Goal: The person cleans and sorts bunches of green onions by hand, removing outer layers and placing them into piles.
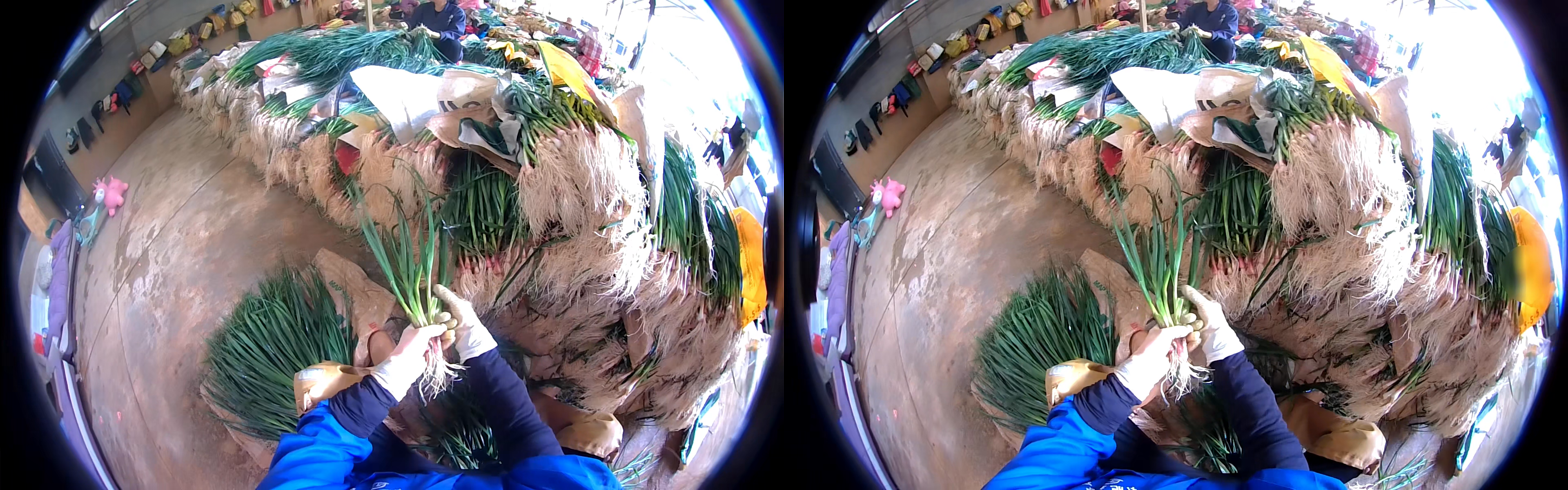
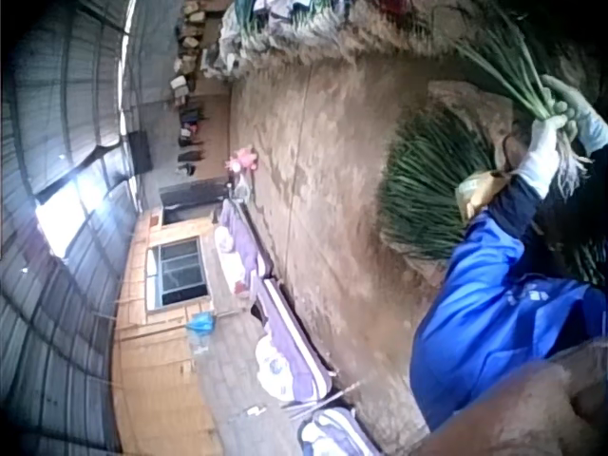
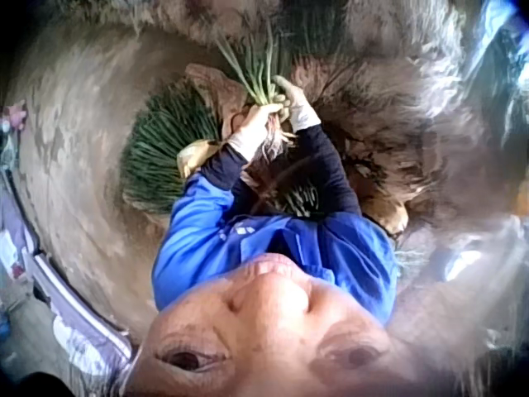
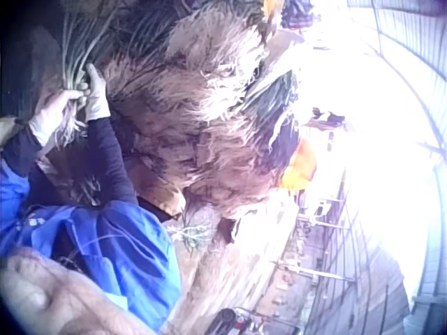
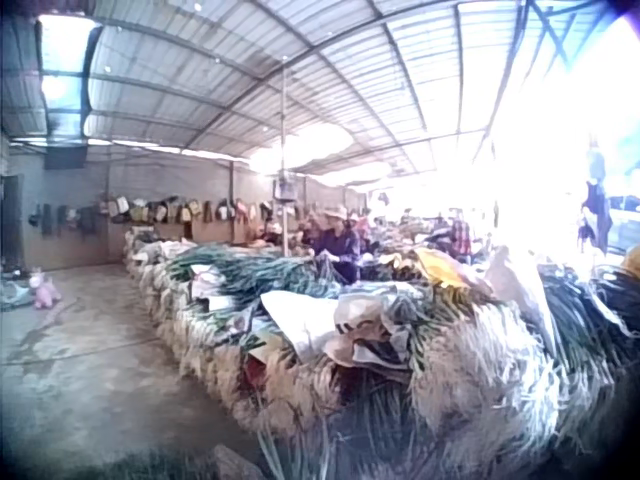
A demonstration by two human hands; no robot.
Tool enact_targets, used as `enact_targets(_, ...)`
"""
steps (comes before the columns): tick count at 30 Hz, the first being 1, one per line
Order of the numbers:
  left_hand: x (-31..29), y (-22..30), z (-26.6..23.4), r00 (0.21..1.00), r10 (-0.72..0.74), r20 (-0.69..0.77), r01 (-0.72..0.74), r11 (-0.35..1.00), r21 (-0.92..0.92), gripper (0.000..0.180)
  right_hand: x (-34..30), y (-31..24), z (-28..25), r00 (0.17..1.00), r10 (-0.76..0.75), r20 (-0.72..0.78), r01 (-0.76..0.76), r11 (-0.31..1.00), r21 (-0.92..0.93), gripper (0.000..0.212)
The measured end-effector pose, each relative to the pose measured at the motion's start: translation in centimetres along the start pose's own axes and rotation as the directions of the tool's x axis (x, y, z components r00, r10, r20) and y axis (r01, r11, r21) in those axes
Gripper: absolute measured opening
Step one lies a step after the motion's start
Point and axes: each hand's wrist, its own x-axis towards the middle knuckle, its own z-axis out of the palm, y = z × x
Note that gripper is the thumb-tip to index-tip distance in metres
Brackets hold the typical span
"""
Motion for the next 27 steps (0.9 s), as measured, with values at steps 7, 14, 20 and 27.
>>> enact_targets(7, -0.5, 0.9, -1.0, 0.996, -0.027, 0.09, 0.021, 0.998, 0.062, 0.016, 0.4, 2.2, -0.4, 0.948, -0.291, -0.126, 0.313, 0.793, 0.523, 0.017)
enact_targets(14, -3.1, 3.3, 0.9, 0.67, -0.207, 0.712, 0.615, 0.692, -0.377, 0.03, -0.2, -4.8, -2.1, 0.813, -0.473, -0.34, 0.556, 0.804, 0.211, 0.02)
enact_targets(20, -3.1, 3.4, 0.4, 0.696, -0.249, 0.674, 0.596, 0.724, -0.348, 0.034, 0.0, -2.4, 1.9, 0.99, -0.126, 0.069, 0.112, 0.977, 0.179, 0.033)
enact_targets(27, -2.1, 3.7, -0.3, 0.695, -0.192, 0.692, 0.53, 0.788, -0.313, 0.052, -0.9, 4.4, -1.5, 0.892, -0.299, 0.34, 0.452, 0.633, -0.629, 0.032)
